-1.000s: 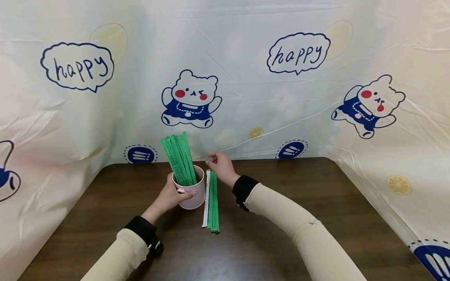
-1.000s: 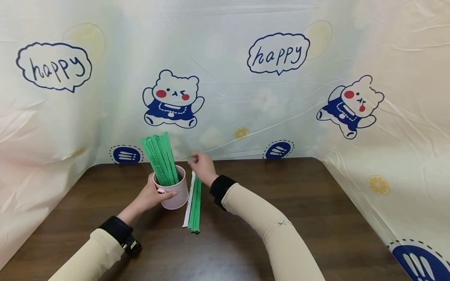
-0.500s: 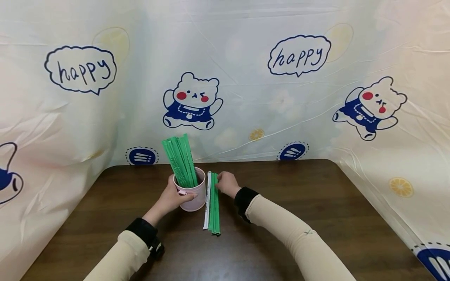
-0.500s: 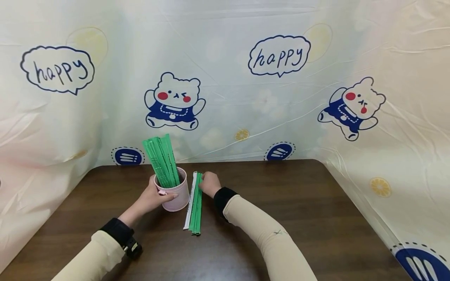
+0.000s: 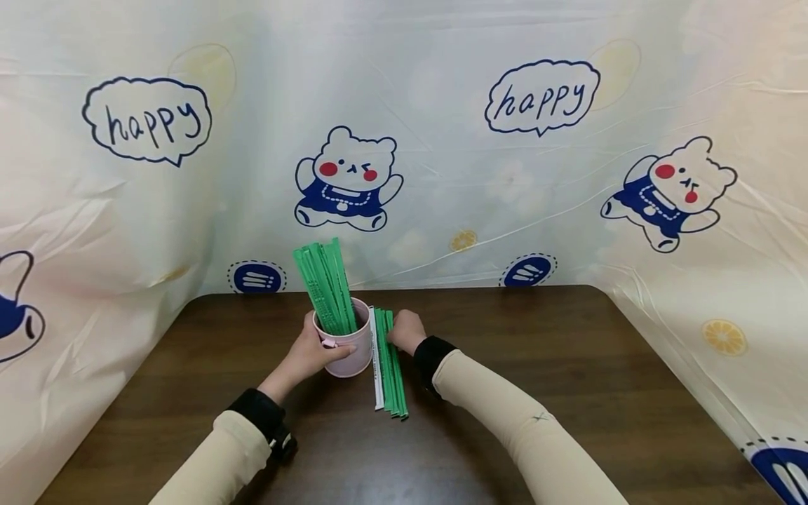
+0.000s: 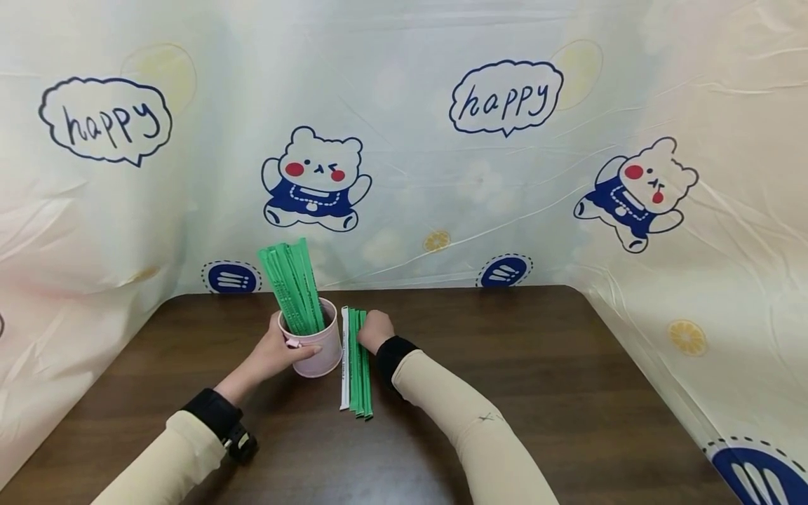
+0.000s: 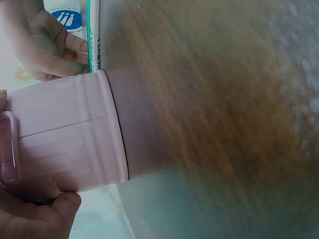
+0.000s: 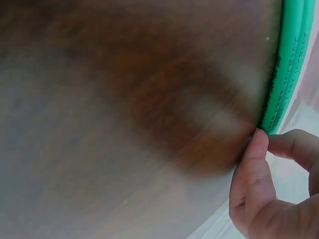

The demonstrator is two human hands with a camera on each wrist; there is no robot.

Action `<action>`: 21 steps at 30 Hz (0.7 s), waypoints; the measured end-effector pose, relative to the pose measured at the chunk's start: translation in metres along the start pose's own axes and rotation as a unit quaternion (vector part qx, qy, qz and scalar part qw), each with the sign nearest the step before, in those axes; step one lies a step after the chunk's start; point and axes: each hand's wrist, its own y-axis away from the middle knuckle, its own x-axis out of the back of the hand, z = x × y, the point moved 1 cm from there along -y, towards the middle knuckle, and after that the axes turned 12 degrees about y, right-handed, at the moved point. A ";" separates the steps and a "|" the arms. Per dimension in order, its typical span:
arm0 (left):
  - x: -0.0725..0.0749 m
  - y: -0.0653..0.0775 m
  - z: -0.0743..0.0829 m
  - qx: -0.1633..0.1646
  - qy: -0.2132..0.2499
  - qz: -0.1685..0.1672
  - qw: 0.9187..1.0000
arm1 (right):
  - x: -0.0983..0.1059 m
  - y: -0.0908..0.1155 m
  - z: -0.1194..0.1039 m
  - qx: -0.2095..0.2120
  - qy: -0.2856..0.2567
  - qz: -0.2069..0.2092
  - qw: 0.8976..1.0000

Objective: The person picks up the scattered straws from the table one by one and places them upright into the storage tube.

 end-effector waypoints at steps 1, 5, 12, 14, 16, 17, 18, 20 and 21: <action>0.000 0.000 0.001 -0.001 -0.001 0.000 1.000 | 0.000 0.000 -0.001 -0.004 0.002 0.000 1.000; 0.000 0.000 0.003 0.001 -0.001 0.000 1.000 | 0.001 -0.001 -0.003 -0.012 0.020 -0.001 1.000; 0.001 0.001 0.005 -0.004 -0.007 0.006 1.000 | 0.008 0.001 -0.002 0.015 0.084 -0.009 0.996; 0.001 0.000 0.004 -0.008 -0.008 0.008 1.000 | 0.012 0.002 0.000 0.016 0.086 -0.012 0.996; 0.001 0.000 0.003 -0.008 -0.008 0.008 1.000 | 0.016 0.004 0.004 0.013 0.082 -0.016 0.996; 0.001 0.000 0.003 -0.008 -0.008 0.007 1.000 | 0.018 0.004 0.007 0.010 0.078 -0.020 0.997; 0.001 0.000 0.003 -0.007 -0.008 0.005 1.000 | 0.019 0.005 0.010 0.004 0.072 -0.023 0.997; 0.000 0.001 0.003 -0.007 -0.006 0.003 1.000 | 0.023 0.006 0.017 -0.011 0.043 -0.026 0.999; -0.001 0.002 0.003 -0.007 -0.005 0.002 1.000 | 0.025 0.006 0.020 -0.019 0.030 -0.025 0.999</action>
